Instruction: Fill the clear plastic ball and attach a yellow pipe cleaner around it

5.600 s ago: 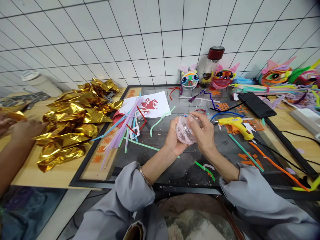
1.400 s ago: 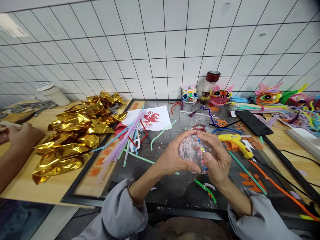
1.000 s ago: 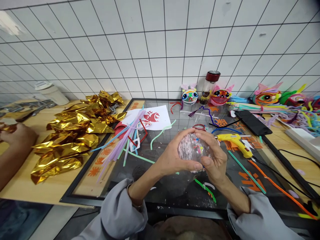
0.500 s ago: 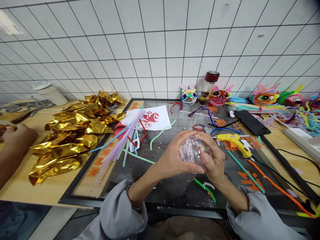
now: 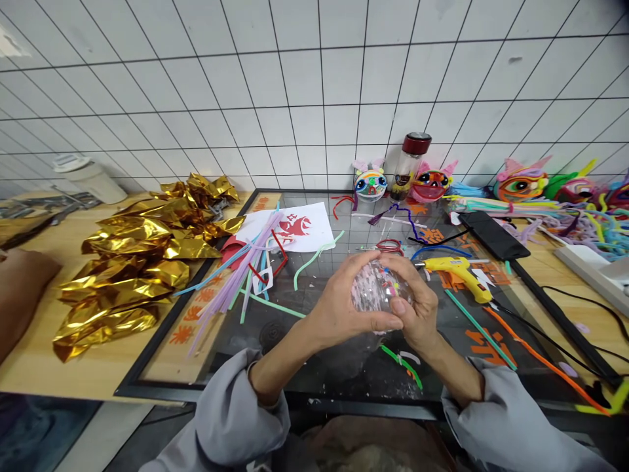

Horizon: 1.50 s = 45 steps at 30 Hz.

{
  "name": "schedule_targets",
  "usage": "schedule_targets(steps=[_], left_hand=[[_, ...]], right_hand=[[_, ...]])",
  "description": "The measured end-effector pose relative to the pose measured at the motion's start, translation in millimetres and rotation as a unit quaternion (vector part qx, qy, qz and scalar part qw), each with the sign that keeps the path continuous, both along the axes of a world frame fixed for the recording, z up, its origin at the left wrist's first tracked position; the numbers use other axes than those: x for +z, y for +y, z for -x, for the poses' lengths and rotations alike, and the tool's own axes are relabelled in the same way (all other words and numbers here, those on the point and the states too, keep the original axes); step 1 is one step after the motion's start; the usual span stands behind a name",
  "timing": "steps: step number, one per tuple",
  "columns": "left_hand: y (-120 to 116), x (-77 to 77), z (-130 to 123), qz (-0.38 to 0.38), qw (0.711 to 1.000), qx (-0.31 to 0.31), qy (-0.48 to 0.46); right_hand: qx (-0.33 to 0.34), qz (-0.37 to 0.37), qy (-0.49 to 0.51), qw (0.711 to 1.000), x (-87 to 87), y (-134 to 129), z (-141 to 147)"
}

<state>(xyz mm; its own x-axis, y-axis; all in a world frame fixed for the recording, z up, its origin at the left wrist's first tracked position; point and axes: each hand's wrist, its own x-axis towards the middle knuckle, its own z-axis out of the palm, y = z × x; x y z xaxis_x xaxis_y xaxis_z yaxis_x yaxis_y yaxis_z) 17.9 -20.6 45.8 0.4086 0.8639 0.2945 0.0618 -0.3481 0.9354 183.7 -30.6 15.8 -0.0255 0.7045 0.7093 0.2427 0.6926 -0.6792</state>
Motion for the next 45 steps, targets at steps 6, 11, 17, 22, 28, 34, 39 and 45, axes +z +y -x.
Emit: schedule_targets(steps=[6,11,17,22,28,34,39,45], left_hand=[[-1,2.7,2,-0.014,1.000,-0.009,0.001],[-1,5.3,10,-0.003,0.998,-0.059,-0.011],[1,2.8,10,0.015,0.998,-0.055,-0.022],[2,2.0,10,0.024,0.998,-0.056,-0.030],[3,2.9,10,0.014,0.998,-0.053,-0.028],[2,0.6,7,0.005,0.999,-0.027,-0.022],[4,-2.1,6,0.030,0.999,0.004,-0.036],[6,-3.9,6,0.071,0.996,0.019,-0.047]], right_hand=[[-0.006,0.011,-0.026,1.000,3.2,2,-3],[0.011,0.042,0.003,0.999,5.5,3,-5],[0.030,0.044,0.028,0.998,6.3,4,-5],[0.041,0.048,0.040,0.997,6.6,3,-5],[0.040,0.048,0.024,0.998,7.7,3,-5],[0.041,0.103,0.062,0.992,7.5,2,-2],[0.024,0.130,0.088,0.987,9.2,-1,-2],[-0.013,0.048,0.034,0.998,15.4,-2,-4]])
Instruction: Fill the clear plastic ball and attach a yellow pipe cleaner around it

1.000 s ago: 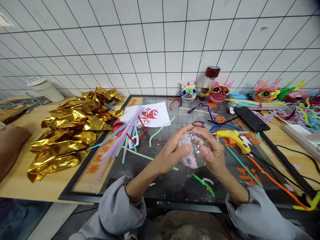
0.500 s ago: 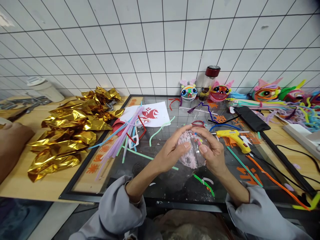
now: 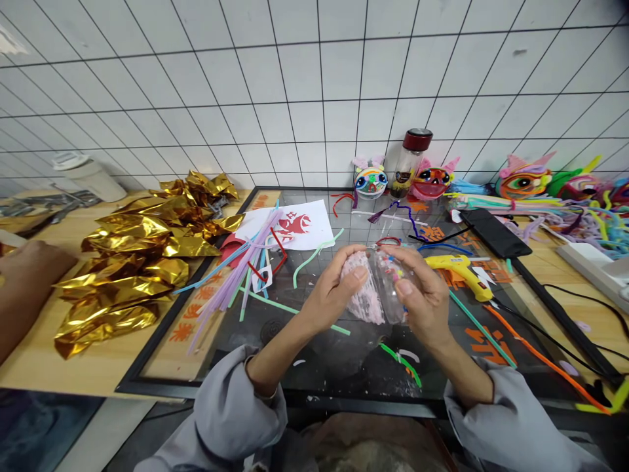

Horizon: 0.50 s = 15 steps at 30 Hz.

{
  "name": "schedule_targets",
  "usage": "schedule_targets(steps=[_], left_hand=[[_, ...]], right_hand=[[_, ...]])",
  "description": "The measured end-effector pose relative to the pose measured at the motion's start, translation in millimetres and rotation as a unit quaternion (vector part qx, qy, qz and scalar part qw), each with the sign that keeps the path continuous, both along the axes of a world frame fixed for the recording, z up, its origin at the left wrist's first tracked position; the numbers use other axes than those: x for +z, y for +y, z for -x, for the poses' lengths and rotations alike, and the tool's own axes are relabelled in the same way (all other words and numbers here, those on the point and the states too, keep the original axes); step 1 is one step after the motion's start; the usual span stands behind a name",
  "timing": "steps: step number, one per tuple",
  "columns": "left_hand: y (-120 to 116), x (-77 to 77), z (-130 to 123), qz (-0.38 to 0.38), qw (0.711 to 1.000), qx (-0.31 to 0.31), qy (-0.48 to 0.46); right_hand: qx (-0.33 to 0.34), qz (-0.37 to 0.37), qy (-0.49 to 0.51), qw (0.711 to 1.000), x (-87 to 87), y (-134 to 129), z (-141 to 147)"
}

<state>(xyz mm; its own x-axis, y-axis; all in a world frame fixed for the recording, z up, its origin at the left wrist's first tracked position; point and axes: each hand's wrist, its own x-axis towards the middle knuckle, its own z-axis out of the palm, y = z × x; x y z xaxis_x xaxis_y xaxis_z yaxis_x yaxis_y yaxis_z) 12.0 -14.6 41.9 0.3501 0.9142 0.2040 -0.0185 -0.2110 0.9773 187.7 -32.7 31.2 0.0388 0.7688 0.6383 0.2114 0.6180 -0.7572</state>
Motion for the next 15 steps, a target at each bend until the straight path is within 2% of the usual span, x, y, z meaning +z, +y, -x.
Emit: schedule_targets(steps=[4,15], left_hand=[[-0.6,0.8,-0.7,-0.007,1.000,-0.016,-0.004],[-1.4,-2.0,-2.8,-0.007,0.999,-0.025,-0.031]], right_hand=[[0.006,-0.026,-0.040,0.999,0.9,0.0,1.1],[0.002,-0.013,-0.025,1.000,-2.4,-0.7,5.0]])
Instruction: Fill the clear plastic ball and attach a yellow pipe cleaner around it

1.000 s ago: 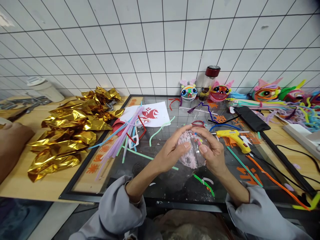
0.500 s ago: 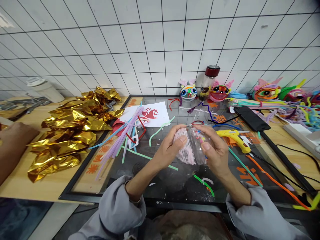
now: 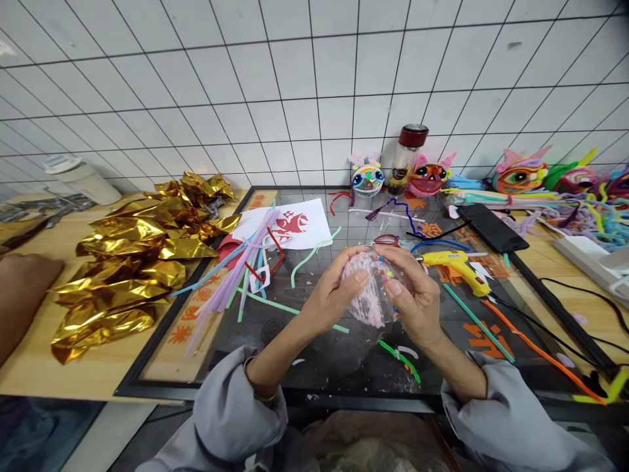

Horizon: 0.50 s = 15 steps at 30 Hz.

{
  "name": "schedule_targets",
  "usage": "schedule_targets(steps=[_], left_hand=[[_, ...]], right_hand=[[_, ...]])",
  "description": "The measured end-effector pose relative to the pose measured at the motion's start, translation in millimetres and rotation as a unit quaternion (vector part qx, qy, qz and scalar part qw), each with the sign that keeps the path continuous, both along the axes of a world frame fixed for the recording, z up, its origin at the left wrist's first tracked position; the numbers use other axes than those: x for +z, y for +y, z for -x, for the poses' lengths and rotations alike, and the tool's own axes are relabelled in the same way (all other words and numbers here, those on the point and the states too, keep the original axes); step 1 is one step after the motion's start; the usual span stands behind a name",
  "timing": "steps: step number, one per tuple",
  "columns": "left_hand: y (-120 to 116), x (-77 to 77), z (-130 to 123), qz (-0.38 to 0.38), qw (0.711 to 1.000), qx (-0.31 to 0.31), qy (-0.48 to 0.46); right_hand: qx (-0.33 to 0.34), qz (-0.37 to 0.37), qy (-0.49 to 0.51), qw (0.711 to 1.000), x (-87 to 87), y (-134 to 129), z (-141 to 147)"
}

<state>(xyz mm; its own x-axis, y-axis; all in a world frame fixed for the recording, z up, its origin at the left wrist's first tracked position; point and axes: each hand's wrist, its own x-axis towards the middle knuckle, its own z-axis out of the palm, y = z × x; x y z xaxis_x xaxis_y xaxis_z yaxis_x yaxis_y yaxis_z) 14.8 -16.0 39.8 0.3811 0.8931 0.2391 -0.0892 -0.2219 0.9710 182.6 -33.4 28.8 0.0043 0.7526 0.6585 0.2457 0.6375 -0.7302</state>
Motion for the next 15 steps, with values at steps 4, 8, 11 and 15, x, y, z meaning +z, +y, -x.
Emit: schedule_targets(steps=[4,8,11,15], left_hand=[[-1.3,1.3,0.2,-0.024,1.000,0.005,0.012],[-1.8,-0.2,0.2,-0.058,0.998,0.022,0.022],[-1.4,-2.7,0.0,-0.076,0.996,0.034,0.027],[-1.5,-3.4,-1.1,-0.080,0.996,0.030,0.018]], right_hand=[[-0.001,0.008,0.013,1.000,0.4,-2.1,0.4],[0.021,0.032,0.040,0.998,0.7,-4.2,2.3],[0.018,0.033,0.052,0.998,0.2,-5.2,5.2],[-0.003,0.000,0.027,1.000,-0.5,-5.4,7.1]])
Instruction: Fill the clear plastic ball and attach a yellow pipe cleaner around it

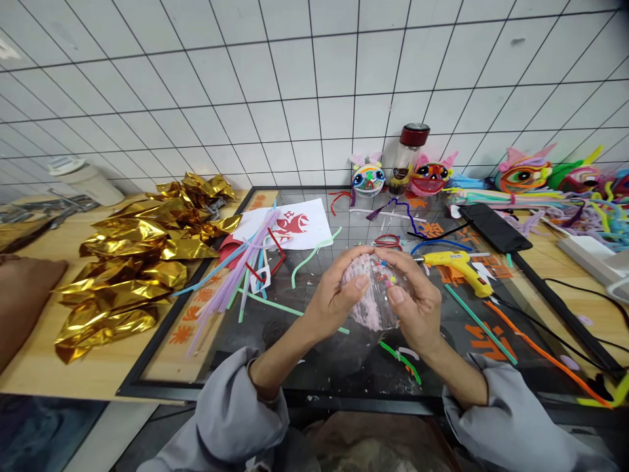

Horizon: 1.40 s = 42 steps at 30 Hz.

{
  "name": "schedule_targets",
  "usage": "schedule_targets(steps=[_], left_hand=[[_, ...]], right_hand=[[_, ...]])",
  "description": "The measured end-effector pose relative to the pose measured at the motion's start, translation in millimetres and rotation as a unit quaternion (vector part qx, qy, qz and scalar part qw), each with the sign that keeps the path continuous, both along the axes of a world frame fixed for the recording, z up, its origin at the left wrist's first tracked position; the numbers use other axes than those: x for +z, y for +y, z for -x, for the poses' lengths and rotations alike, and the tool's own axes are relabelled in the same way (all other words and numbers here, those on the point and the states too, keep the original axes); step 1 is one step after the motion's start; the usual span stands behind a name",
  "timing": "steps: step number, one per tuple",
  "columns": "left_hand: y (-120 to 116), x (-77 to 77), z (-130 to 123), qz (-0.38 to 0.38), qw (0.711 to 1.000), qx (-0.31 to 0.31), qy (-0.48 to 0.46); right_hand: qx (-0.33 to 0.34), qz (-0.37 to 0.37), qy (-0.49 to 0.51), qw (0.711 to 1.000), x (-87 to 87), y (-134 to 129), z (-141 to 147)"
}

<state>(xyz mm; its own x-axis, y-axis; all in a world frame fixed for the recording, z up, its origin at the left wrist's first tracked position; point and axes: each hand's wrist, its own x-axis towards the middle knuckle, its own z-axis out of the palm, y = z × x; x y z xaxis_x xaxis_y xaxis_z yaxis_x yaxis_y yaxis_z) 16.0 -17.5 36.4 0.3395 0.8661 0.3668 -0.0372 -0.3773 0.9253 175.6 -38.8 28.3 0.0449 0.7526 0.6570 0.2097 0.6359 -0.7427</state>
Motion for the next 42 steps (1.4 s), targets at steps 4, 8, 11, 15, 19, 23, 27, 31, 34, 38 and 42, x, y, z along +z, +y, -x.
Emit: schedule_targets(steps=[4,8,11,15,19,23,27,31,34,38,42], left_hand=[[-1,1.5,-1,0.011,1.000,-0.005,-0.014],[-1,1.1,-1,0.033,0.999,-0.018,-0.026],[-1,-0.3,0,0.052,0.998,-0.025,-0.031],[-1,-0.2,-1,0.064,0.997,-0.021,-0.030],[-3,1.6,-2,0.040,0.999,0.002,-0.016],[-5,-1.5,-4,0.006,0.999,0.036,-0.006],[-3,-9.3,-5,0.105,0.993,0.008,-0.043],[2,-10.5,-5,0.186,0.970,-0.106,-0.115],[2,-6.0,-5,0.176,0.972,-0.112,-0.107],[0,-1.3,-6,0.161,0.977,-0.098,-0.099],[-2,-0.3,-7,0.143,0.981,-0.096,-0.092]], right_hand=[[-0.010,-0.011,-0.009,1.000,-0.3,0,-1],[-0.013,-0.004,-0.014,1.000,1.1,1,-3],[-0.011,0.003,-0.020,1.000,3.2,1,-4],[-0.010,0.001,-0.021,1.000,5.0,1,-3],[-0.013,-0.002,-0.022,1.000,5.3,0,-2],[-0.024,-0.002,-0.031,0.999,4.9,0,-2],[-0.044,0.008,-0.053,0.998,4.4,2,-5],[-0.042,-0.002,-0.058,0.997,4.3,4,-7],[-0.040,-0.018,-0.068,0.997,5.1,3,-6],[-0.041,-0.037,-0.078,0.995,6.7,2,-4],[-0.037,-0.043,-0.081,0.995,7.3,1,-4]])
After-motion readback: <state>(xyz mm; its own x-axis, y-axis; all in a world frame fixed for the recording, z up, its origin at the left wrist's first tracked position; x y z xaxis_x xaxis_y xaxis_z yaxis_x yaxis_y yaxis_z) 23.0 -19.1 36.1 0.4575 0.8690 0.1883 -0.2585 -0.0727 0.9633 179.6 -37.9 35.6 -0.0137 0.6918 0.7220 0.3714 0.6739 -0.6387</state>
